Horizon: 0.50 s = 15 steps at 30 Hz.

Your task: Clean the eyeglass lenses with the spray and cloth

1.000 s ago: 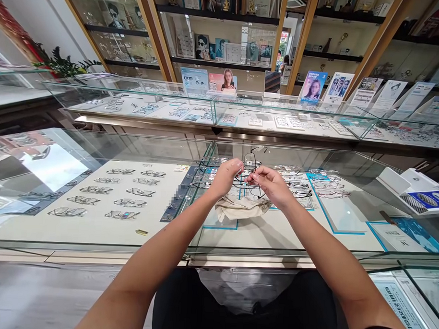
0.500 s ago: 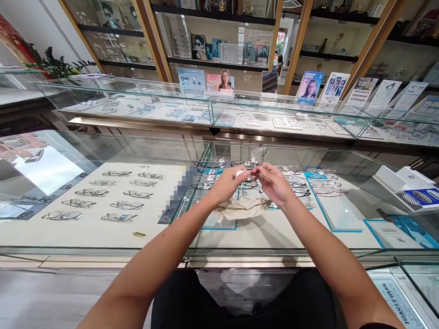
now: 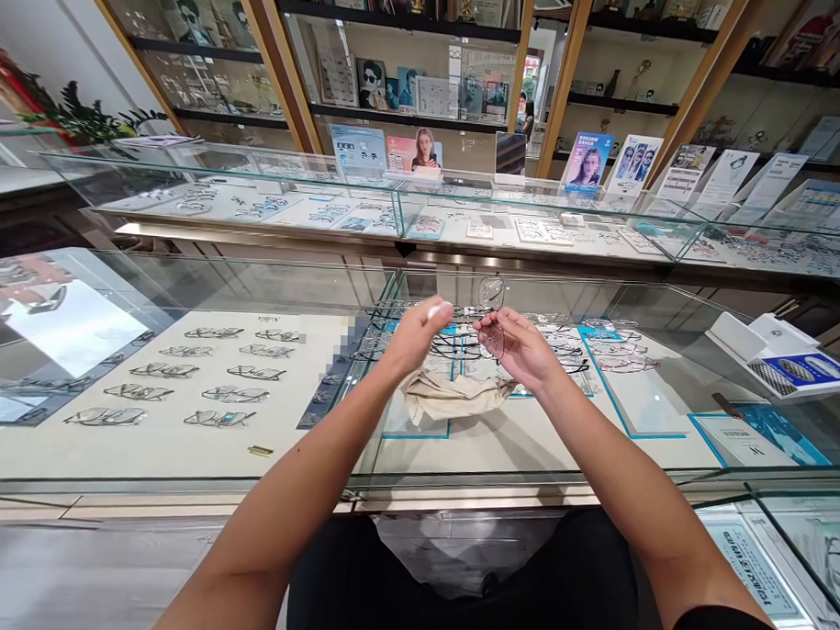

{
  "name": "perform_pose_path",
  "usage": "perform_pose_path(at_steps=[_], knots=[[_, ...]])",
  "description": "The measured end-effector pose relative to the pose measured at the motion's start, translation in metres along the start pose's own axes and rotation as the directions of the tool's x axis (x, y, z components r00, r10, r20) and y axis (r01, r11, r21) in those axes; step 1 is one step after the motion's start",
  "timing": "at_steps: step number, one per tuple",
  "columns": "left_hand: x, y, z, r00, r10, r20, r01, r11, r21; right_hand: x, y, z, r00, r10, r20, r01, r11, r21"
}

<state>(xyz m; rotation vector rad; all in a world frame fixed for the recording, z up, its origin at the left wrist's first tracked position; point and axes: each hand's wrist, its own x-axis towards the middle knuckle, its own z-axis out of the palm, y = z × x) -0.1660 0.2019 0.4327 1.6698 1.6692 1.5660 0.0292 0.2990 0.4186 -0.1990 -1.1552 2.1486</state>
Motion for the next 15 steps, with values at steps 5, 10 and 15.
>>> perform_pose_path(at_steps=[5, 10, 15], knots=[[0.029, -0.047, -0.051, 0.814, -0.129, -0.567, 0.180, 0.983, 0.035, 0.000, -0.003, -0.002, 1.000, 0.017, 0.018, -0.018, 0.998, 0.056], [0.038, -0.110, -0.097, 0.502, -0.348, -0.792, 0.496, 0.866, -0.066, 0.001, -0.001, -0.006, 1.000, 0.012, 0.010, -0.013, 0.999, 0.035], [0.032, -0.141, -0.113, 0.458, -0.373, -0.807, 0.562, 0.825, -0.062, 0.002, -0.001, -0.008, 1.000, 0.012, 0.027, -0.014, 0.997, 0.070]])
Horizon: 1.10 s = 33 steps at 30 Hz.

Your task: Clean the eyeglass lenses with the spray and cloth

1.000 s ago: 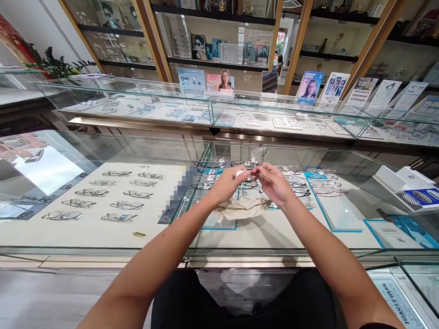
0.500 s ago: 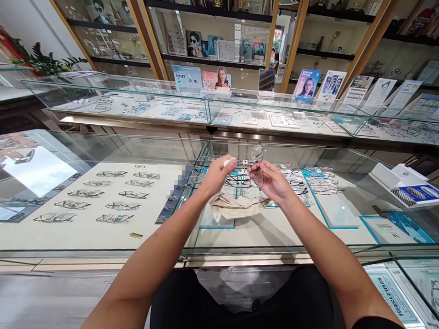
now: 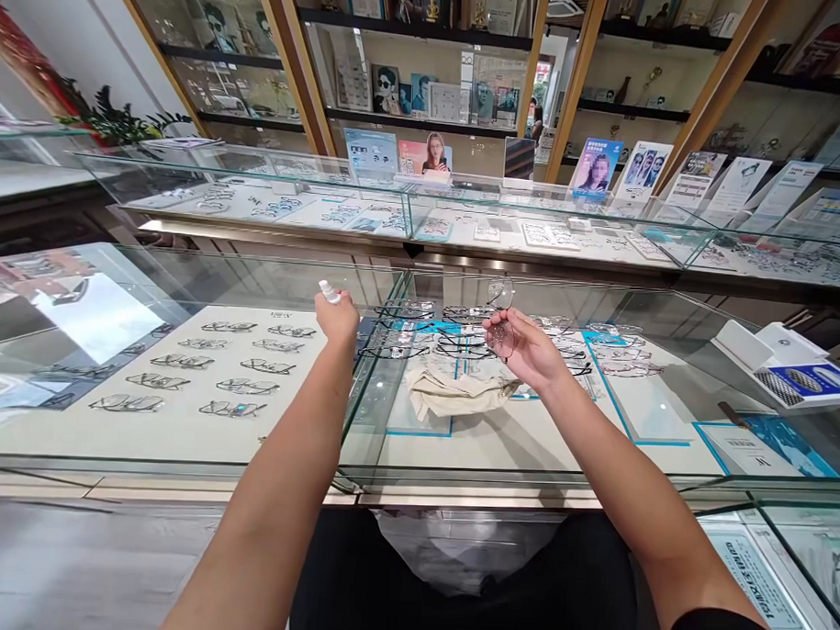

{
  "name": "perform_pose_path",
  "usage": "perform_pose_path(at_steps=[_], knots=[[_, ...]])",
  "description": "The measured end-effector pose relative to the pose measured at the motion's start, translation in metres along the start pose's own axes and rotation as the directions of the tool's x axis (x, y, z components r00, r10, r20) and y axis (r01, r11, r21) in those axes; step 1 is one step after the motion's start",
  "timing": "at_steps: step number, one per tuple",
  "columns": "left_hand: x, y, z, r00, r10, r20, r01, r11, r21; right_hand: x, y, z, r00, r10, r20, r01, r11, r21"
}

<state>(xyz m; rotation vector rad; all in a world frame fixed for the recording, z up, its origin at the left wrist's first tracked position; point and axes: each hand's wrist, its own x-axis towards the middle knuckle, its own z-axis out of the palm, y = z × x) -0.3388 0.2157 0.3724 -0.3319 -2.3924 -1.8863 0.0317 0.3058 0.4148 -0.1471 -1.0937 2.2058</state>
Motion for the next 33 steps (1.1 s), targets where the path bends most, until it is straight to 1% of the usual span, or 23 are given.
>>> perform_pose_path(at_steps=[3, 8, 15, 17, 19, 20, 21, 22, 23, 24, 25, 26, 27, 28, 29, 30, 31, 32, 33], knots=[[0.001, -0.005, 0.000, 1.000, -0.001, -0.012, 0.001, 0.999, 0.035, 0.001, -0.001, -0.001, 1.000, -0.001, -0.006, 0.001, 1.000, -0.015], [0.000, -0.004, 0.001, 1.000, 0.000, -0.029, 0.003, 0.996, 0.085, 0.001, -0.002, -0.002, 1.000, -0.013, -0.018, 0.012, 0.999, -0.040], [-0.010, 0.007, -0.004, 0.998, -0.034, -0.051, 0.040, 0.992, 0.123, 0.002, -0.004, 0.000, 1.000, -0.011, -0.012, 0.011, 1.000, -0.012], [-0.016, 0.015, -0.006, 0.994, -0.047, -0.101, 0.060, 0.989, 0.131, 0.002, -0.005, -0.001, 1.000, -0.013, -0.022, 0.012, 1.000, -0.025], [-0.022, 0.026, -0.010, 0.977, -0.023, -0.213, 0.050, 0.991, 0.125, 0.002, -0.006, -0.002, 0.999, -0.018, -0.028, 0.017, 0.999, -0.037], [-0.026, 0.034, -0.012, 0.961, 0.020, -0.277, 0.013, 0.993, 0.115, 0.002, -0.006, -0.002, 0.999, -0.025, -0.029, 0.024, 0.999, -0.040], [-0.032, 0.042, -0.015, 0.940, 0.091, -0.328, -0.060, 0.993, 0.103, 0.002, -0.007, -0.003, 0.999, -0.034, -0.031, 0.033, 0.999, -0.041], [-0.038, 0.051, -0.019, 0.916, 0.185, -0.356, -0.163, 0.982, 0.091, 0.002, -0.009, -0.003, 0.998, -0.046, -0.035, 0.045, 0.998, -0.043], [-0.047, 0.061, -0.022, 0.886, 0.296, -0.356, -0.287, 0.955, 0.080, 0.003, -0.010, -0.004, 0.997, -0.059, -0.040, 0.057, 0.997, -0.044], [-0.057, 0.071, -0.026, 0.851, 0.412, -0.324, -0.416, 0.907, 0.061, 0.003, -0.012, -0.004, 0.996, -0.070, -0.047, 0.068, 0.997, -0.043], [-0.070, 0.081, -0.030, 0.831, 0.498, -0.248, -0.512, 0.859, 0.009, 0.003, -0.013, -0.004, 0.995, -0.079, -0.054, 0.076, 0.996, -0.042], [-0.085, 0.090, -0.033, 0.808, 0.580, -0.103, -0.587, 0.807, -0.069, 0.003, -0.015, -0.005, 0.994, -0.086, -0.062, 0.084, 0.996, -0.038], [-0.101, 0.098, -0.036, 0.749, 0.657, 0.087, -0.640, 0.751, -0.159, 0.003, -0.016, -0.005, 0.993, -0.092, -0.069, 0.090, 0.995, -0.032], [-0.119, 0.105, -0.039, 0.628, 0.719, 0.297, -0.678, 0.693, -0.245, 0.003, -0.017, -0.006, 0.993, -0.095, -0.073, 0.093, 0.995, -0.024], [-0.136, 0.109, -0.041, 0.447, 0.738, 0.506, -0.698, 0.641, -0.319, 0.004, -0.018, -0.006, 0.993, -0.095, -0.075, 0.094, 0.995, -0.014], [-0.153, 0.111, -0.043, 0.251, 0.692, 0.677, -0.705, 0.610, -0.363, 0.004, -0.019, -0.006, 0.993, -0.094, -0.076, 0.094, 0.996, -0.002], [-0.167, 0.112, -0.044, 0.068, 0.604, 0.794, -0.716, 0.584, -0.383, 0.004, -0.020, -0.006, 0.993, -0.095, -0.076, 0.096, 0.995, 0.009], [-0.180, 0.110, -0.044, -0.074, 0.496, 0.865, -0.749, 0.546, -0.377, 0.004, -0.020, -0.006, 0.993, -0.095, -0.075, 0.097, 0.995, 0.017], [-0.190, 0.108, -0.044, -0.137, 0.403, 0.905, -0.792, 0.503, -0.345, 0.005, -0.021, -0.006, 0.992, -0.097, -0.076, 0.099, 0.995, 0.021]])
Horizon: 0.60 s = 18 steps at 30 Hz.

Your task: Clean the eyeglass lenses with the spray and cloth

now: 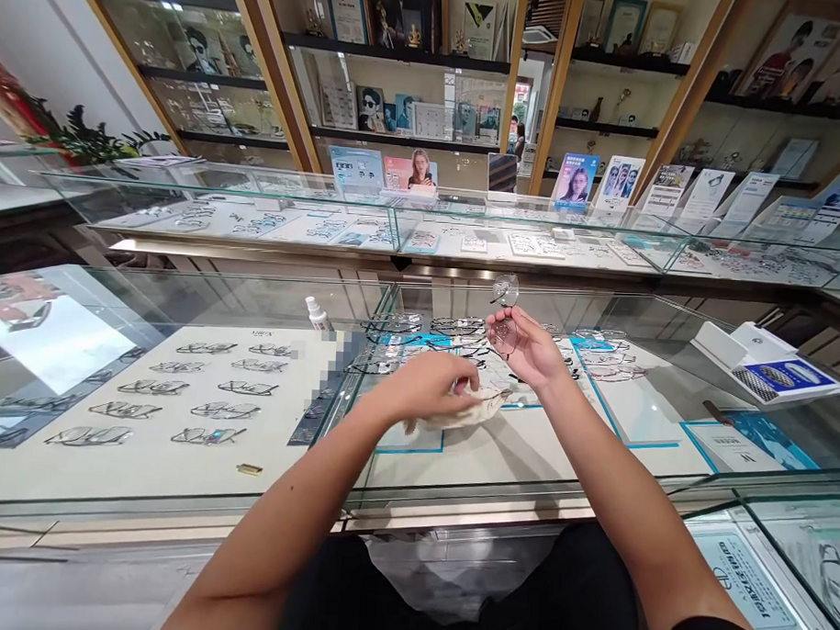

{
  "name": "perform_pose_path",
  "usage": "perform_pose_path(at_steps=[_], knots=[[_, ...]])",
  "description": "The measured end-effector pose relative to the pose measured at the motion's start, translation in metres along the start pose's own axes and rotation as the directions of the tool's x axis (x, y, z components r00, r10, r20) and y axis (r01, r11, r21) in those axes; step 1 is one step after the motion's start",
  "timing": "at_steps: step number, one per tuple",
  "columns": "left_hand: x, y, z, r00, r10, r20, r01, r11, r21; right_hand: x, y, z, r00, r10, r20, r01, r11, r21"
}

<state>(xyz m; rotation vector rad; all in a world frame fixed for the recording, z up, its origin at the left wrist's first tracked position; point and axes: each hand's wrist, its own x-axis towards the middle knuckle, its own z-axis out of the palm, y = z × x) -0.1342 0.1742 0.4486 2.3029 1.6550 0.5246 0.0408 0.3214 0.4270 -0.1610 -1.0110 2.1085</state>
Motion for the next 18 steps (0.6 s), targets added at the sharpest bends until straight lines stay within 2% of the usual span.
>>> perform_pose_path(at_steps=[2, 5, 7, 10, 12, 18], knots=[[0.002, 0.003, 0.013, 0.989, -0.064, 0.130, 0.048, 0.992, 0.119, 0.000, -0.001, 0.000, 1.000, -0.006, -0.007, 0.006, 1.000, -0.004], [0.006, -0.007, 0.023, 0.973, -0.159, 0.167, 0.126, 0.973, 0.194, -0.001, -0.002, 0.000, 1.000, -0.008, -0.017, 0.008, 1.000, -0.016], [0.008, -0.014, 0.023, 0.976, -0.160, 0.148, 0.135, 0.977, 0.166, -0.001, -0.003, 0.001, 1.000, -0.009, -0.013, 0.008, 1.000, -0.013], [0.009, -0.018, 0.016, 0.991, -0.128, 0.037, 0.126, 0.991, 0.040, -0.002, -0.004, 0.002, 1.000, -0.003, -0.012, 0.003, 1.000, -0.001], [0.008, -0.018, 0.010, 0.988, -0.152, -0.014, 0.150, 0.985, -0.085, -0.002, -0.004, 0.003, 1.000, 0.001, -0.017, -0.001, 1.000, 0.011], [0.008, -0.022, 0.000, 0.964, -0.267, -0.018, 0.233, 0.871, -0.433, -0.003, -0.004, 0.005, 1.000, -0.001, 0.004, 0.001, 0.999, 0.049]])
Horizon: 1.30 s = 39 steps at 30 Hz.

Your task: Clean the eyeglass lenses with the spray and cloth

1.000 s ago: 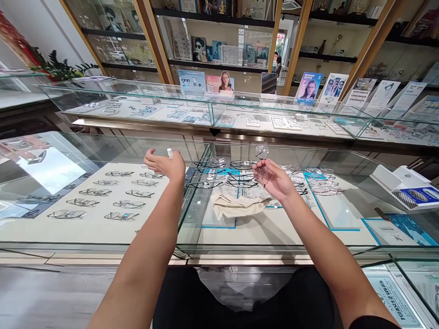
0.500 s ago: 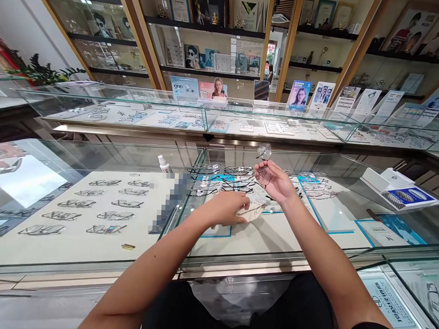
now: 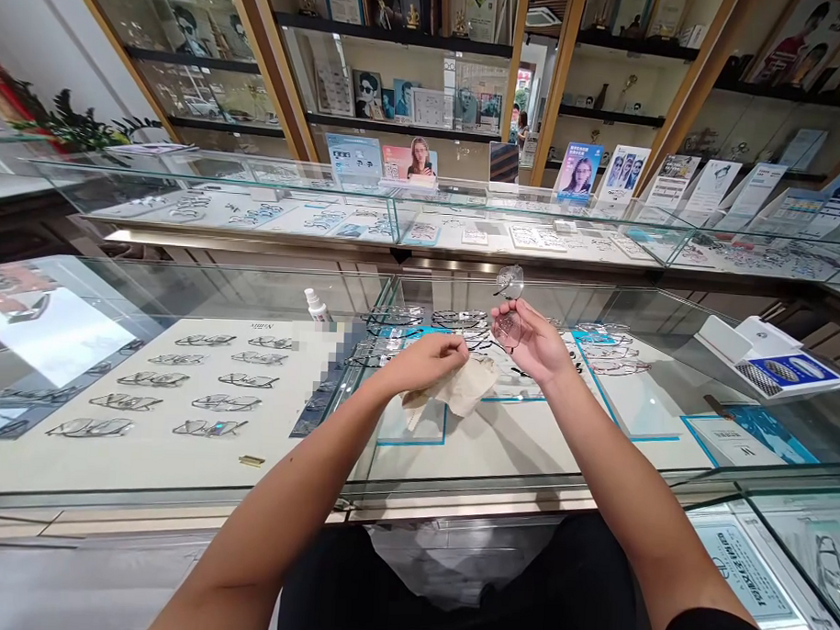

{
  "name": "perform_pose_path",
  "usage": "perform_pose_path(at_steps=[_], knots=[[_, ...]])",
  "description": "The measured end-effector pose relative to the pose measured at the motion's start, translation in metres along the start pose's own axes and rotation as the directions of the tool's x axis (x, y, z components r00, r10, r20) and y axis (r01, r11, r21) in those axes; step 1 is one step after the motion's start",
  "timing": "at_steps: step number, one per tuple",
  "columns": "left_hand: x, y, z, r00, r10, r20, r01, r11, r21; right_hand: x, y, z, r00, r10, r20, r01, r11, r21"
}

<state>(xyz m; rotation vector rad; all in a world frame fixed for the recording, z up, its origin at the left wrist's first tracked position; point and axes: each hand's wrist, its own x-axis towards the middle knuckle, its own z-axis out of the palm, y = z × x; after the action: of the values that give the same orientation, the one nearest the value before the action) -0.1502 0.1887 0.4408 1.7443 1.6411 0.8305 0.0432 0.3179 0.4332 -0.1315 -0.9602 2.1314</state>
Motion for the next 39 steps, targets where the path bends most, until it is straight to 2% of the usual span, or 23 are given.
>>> perform_pose_path(at_steps=[3, 5, 6, 8, 10, 13, 16, 18, 22, 27, 31, 33, 35, 39], knots=[[0.003, -0.001, -0.002, 0.997, 0.038, -0.073, -0.044, 0.996, -0.082, -0.001, 0.000, 0.002, 1.000, 0.010, -0.006, -0.010, 1.000, -0.008], [0.004, -0.001, -0.004, 0.973, 0.111, -0.204, -0.128, 0.989, -0.072, -0.001, -0.001, 0.003, 1.000, 0.013, -0.011, -0.013, 1.000, -0.010], [0.004, -0.001, -0.004, 0.941, 0.168, -0.293, -0.183, 0.983, -0.026, -0.001, -0.001, 0.004, 1.000, 0.012, -0.011, -0.012, 1.000, -0.007], [0.002, 0.001, -0.005, 0.844, 0.297, -0.446, -0.280, 0.954, 0.107, -0.002, -0.002, 0.004, 1.000, 0.012, -0.009, -0.012, 1.000, -0.001], [0.000, 0.002, -0.005, 0.756, 0.398, -0.520, -0.328, 0.918, 0.224, -0.002, -0.002, 0.005, 1.000, 0.017, -0.011, -0.017, 1.000, -0.002], [-0.002, 0.003, -0.005, 0.684, 0.470, -0.558, -0.347, 0.882, 0.319, -0.002, -0.003, 0.005, 1.000, 0.022, -0.013, -0.022, 1.000, -0.015], [-0.003, 0.004, -0.005, 0.616, 0.497, -0.611, -0.376, 0.867, 0.326, -0.004, -0.002, 0.005, 0.999, 0.033, 0.012, -0.033, 0.999, -0.036], [-0.002, 0.005, -0.005, 0.595, 0.510, -0.621, -0.413, 0.857, 0.309, -0.006, -0.001, 0.006, 0.998, 0.053, 0.043, -0.050, 0.997, -0.059], [-0.001, 0.006, -0.003, 0.638, 0.507, -0.579, -0.449, 0.856, 0.256, -0.008, 0.002, 0.006, 0.991, 0.098, 0.089, -0.089, 0.991, -0.097], [0.000, 0.005, 0.001, 0.685, 0.369, -0.628, -0.406, 0.909, 0.092, -0.008, 0.007, 0.005, 0.978, 0.164, 0.127, -0.146, 0.979, -0.140], [0.002, 0.002, 0.006, 0.793, 0.211, -0.571, -0.336, 0.934, -0.123, -0.008, 0.011, 0.005, 0.972, 0.184, 0.147, -0.165, 0.977, -0.132], [0.004, 0.001, 0.008, 0.830, 0.165, -0.532, -0.308, 0.932, -0.191, -0.008, 0.012, 0.006, 0.972, 0.182, 0.146, -0.162, 0.977, -0.142], [0.005, 0.000, 0.008, 0.828, 0.159, -0.537, -0.316, 0.924, -0.214, -0.008, 0.012, 0.006, 0.975, 0.173, 0.138, -0.152, 0.976, -0.155], [0.008, -0.002, 0.002, 0.776, 0.157, -0.611, -0.378, 0.891, -0.251, -0.006, 0.011, 0.005, 0.980, 0.153, 0.126, -0.131, 0.977, -0.170]])
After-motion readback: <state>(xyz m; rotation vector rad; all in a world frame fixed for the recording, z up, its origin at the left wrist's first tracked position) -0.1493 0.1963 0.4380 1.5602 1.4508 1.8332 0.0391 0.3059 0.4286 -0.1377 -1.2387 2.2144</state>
